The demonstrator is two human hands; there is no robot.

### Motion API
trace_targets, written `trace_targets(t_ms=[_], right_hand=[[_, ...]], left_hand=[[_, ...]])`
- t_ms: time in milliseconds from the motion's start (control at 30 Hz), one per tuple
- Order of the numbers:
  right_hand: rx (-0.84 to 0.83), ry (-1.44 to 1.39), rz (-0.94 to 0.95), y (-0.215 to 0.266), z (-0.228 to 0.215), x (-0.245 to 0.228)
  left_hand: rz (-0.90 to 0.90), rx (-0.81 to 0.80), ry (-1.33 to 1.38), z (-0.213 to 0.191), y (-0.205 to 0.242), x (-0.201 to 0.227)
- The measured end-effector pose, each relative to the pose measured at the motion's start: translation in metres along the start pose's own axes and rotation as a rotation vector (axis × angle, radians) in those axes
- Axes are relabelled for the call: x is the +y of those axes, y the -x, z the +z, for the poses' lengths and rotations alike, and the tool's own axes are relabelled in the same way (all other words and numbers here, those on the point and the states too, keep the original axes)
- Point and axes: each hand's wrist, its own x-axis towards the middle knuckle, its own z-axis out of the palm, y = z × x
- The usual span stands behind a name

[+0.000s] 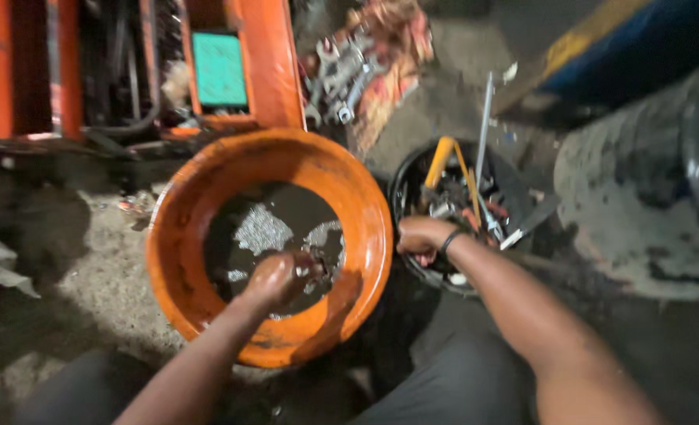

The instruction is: The person washes various metal tools by hand in an orange basin filled with soapy water. They scrub wrenches, pliers, and other implements, then place the cleaned items into a black bucket nearby. The person finishes by wiping their hands with a cloth.

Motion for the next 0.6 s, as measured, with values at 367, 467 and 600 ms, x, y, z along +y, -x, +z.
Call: trace_targets(t_ms=[367,467,600], right_hand=[[-0.088,-0.254,-0.055,-0.007,-0.005,0.01],[-0.107,-0.154,-0.006,-0.007,-0.022,-0.003],[-0.084,-0.09,0.062,-0.014,-0.016,0.0]], left_hand=[[-0.076,0.415,0.168,-0.013,0.099,-0.025],[-0.261,0.34,0.139,-0.022,0.105,-0.017],[-0.253,0.388,0.203,-0.016,0.1,-0.008]])
